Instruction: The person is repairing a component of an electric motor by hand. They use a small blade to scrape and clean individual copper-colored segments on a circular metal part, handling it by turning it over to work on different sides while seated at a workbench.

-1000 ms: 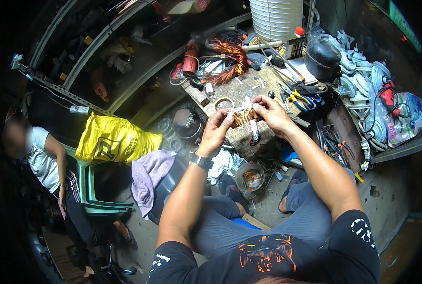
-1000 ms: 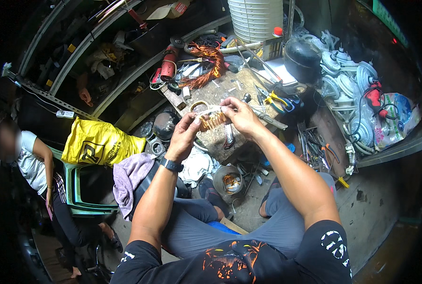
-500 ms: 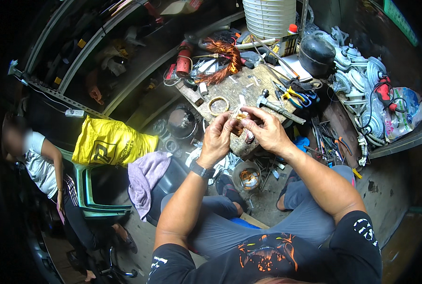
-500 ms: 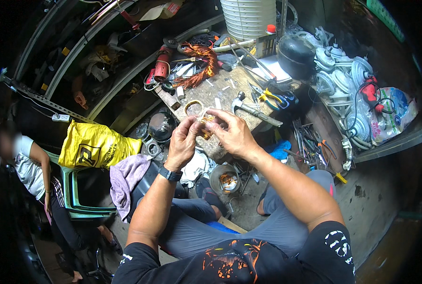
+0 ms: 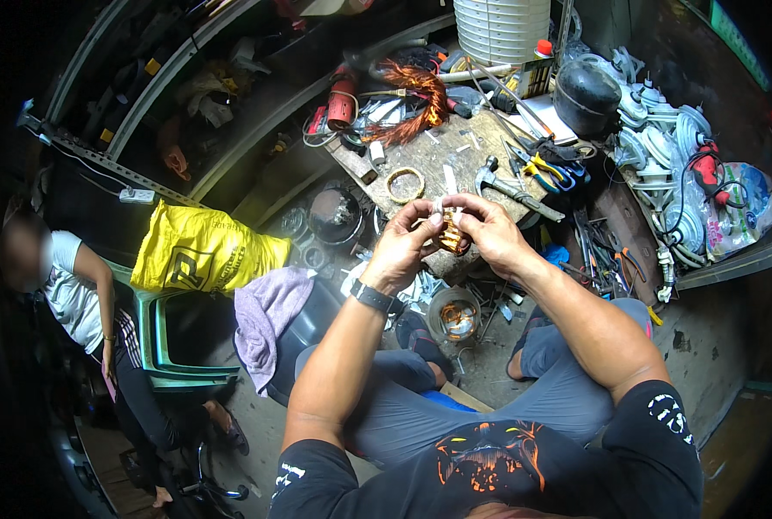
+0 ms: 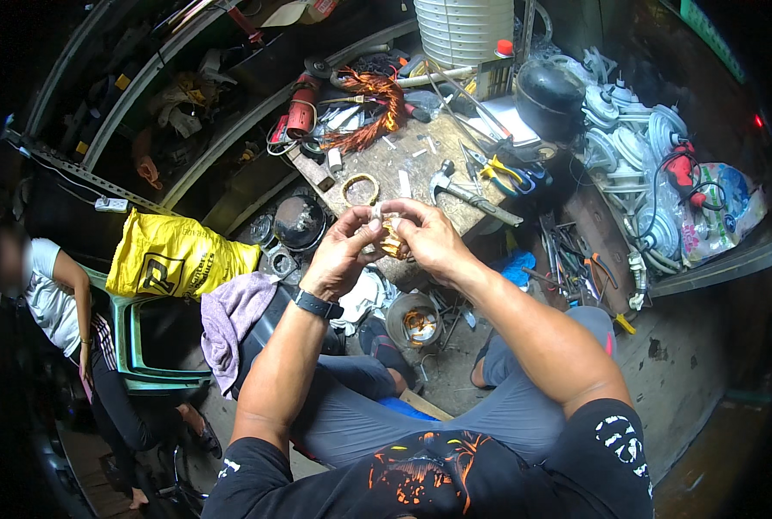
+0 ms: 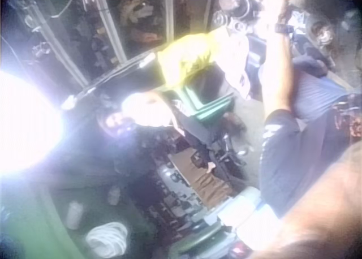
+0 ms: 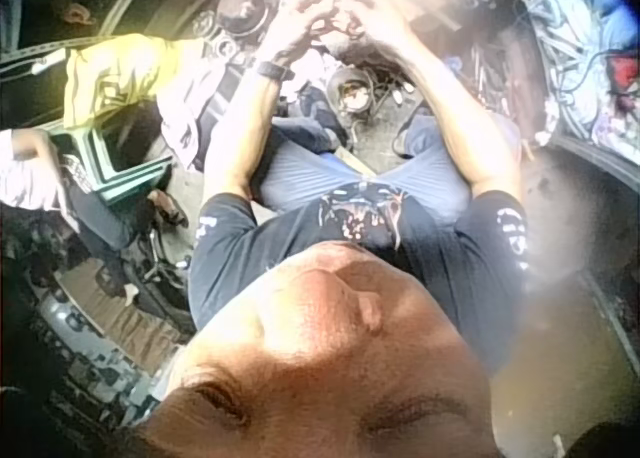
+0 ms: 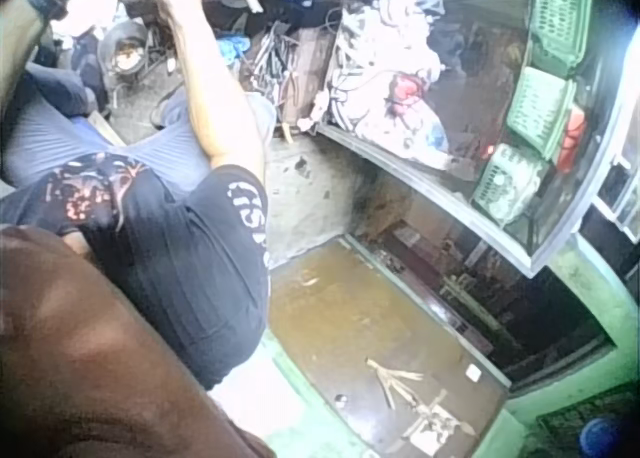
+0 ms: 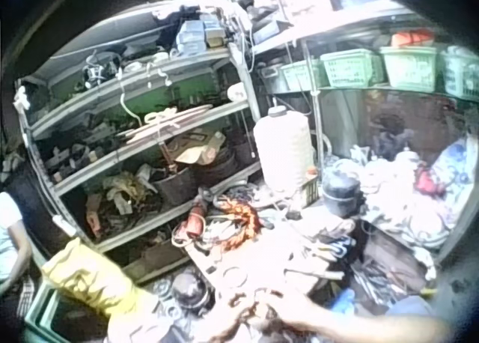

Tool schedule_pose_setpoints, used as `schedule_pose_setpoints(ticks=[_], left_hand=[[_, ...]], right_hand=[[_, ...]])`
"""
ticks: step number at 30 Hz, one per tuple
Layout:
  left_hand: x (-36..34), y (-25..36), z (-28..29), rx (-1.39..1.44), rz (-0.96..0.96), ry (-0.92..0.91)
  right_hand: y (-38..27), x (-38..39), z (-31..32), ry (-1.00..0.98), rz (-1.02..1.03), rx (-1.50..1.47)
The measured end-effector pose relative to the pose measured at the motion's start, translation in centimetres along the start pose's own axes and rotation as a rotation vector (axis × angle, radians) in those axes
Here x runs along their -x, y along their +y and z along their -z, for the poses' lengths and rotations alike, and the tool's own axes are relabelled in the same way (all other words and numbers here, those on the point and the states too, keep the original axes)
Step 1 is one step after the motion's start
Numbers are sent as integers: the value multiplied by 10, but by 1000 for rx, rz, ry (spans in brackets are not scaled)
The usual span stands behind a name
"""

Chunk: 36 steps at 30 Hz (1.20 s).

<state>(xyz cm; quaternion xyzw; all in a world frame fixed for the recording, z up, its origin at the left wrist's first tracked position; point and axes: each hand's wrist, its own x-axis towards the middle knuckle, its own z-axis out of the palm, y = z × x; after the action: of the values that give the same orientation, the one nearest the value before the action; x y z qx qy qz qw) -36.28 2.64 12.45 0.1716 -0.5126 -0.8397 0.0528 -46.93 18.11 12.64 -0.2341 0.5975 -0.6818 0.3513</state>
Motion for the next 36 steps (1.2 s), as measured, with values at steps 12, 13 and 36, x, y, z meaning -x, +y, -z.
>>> schedule_pose_setpoints(ticks=[12,13,36], left_hand=[[-14,-31,12,404,-45,-126],[-15,-31,9,406,-69,-131],[-63,-47,61,-1283,-608,153]], right_hand=[[9,-19,12,94,-120,-288],[10,-20,12,113,-114,-326],[16,-26,33,-77,-43,-443]])
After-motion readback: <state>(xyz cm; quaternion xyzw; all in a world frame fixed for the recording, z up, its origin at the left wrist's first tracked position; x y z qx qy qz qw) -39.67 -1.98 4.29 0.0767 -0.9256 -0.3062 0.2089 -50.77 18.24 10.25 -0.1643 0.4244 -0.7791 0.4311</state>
